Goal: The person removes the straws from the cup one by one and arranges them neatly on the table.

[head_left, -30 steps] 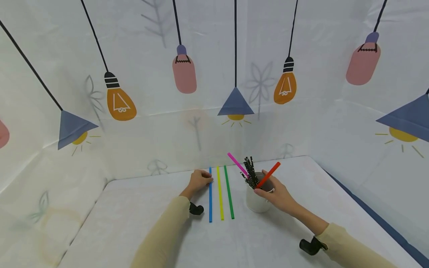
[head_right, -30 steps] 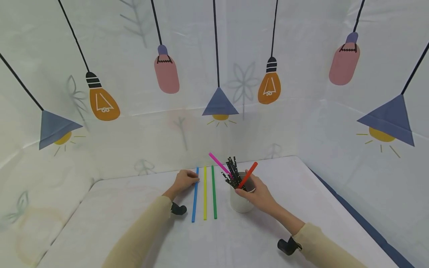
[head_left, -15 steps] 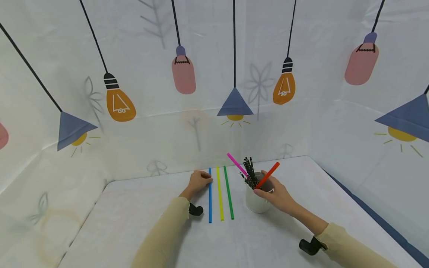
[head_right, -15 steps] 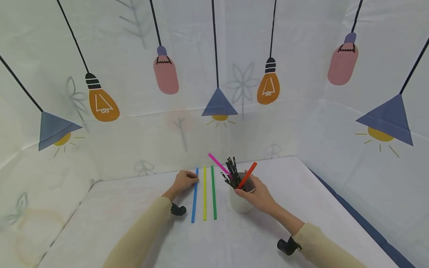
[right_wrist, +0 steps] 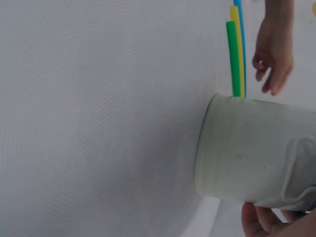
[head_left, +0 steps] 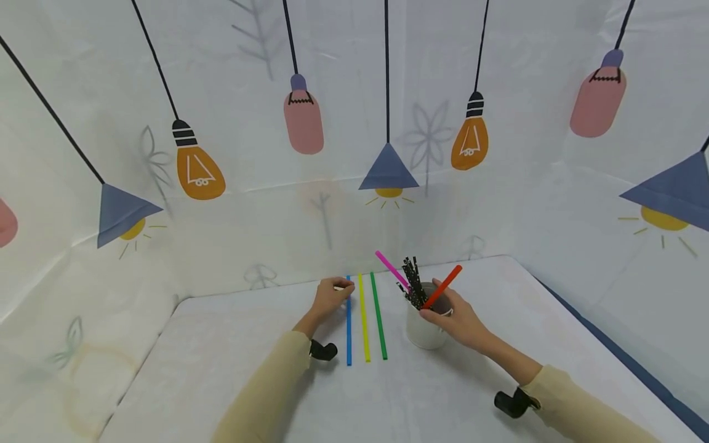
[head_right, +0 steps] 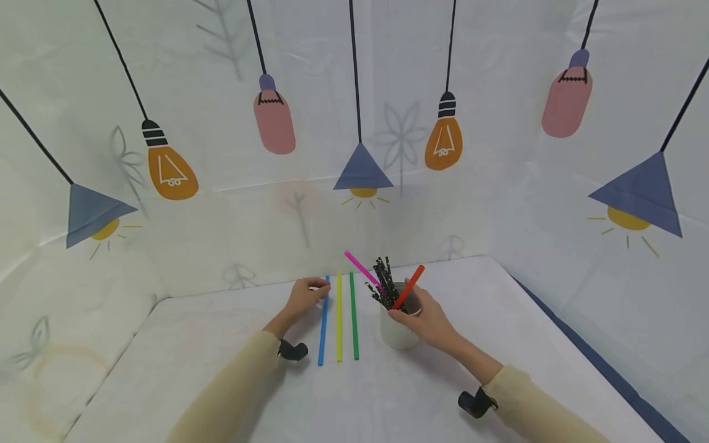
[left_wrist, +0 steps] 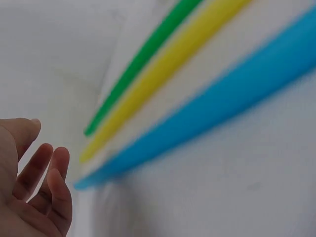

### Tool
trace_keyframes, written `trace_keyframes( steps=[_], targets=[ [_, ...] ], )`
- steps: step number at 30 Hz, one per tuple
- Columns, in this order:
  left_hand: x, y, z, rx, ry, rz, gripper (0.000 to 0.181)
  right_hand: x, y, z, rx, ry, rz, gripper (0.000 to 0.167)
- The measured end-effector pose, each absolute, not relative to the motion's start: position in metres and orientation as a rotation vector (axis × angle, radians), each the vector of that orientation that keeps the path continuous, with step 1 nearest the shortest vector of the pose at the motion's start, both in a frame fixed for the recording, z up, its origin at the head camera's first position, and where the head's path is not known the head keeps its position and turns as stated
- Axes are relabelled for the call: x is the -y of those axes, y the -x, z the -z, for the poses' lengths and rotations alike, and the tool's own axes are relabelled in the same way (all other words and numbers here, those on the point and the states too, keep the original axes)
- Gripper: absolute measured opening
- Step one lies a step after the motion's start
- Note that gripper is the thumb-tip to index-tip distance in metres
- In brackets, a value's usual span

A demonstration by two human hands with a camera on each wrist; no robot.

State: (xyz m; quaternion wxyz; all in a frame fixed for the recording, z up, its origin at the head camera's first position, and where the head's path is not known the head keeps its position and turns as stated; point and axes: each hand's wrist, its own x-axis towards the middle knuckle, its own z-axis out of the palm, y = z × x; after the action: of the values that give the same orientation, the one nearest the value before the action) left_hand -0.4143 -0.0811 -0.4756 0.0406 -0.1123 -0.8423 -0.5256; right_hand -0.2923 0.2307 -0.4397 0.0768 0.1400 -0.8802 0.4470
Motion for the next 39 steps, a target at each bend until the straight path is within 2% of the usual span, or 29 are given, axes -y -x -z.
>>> trace_keyframes(
  steps=[9, 15, 30, 39],
  targets=[
    [0.049, 0.382, 0.429, 2.324, 0.673, 1.841, 0.019, -0.234, 0.299, 0.435, 2.638, -0.420, -1.291, 0.083],
    [0.031, 0.365, 0.414, 2.220, 0.829, 1.935, 0.026, -0.234, 0.297, 0.437, 2.652, -0.389, -1.317, 0.084],
    [0.002, 0.350, 0.406, 2.178, 0.783, 1.933, 0.020, -0.233, 0.292, 0.443, 2.663, -0.366, -1.328, 0.084],
    [0.003, 0.321, 0.374, 2.044, 0.808, 1.990, 0.019, -0.231, 0.290, 0.441, 2.637, -0.399, -1.338, 0.083]
  ],
)
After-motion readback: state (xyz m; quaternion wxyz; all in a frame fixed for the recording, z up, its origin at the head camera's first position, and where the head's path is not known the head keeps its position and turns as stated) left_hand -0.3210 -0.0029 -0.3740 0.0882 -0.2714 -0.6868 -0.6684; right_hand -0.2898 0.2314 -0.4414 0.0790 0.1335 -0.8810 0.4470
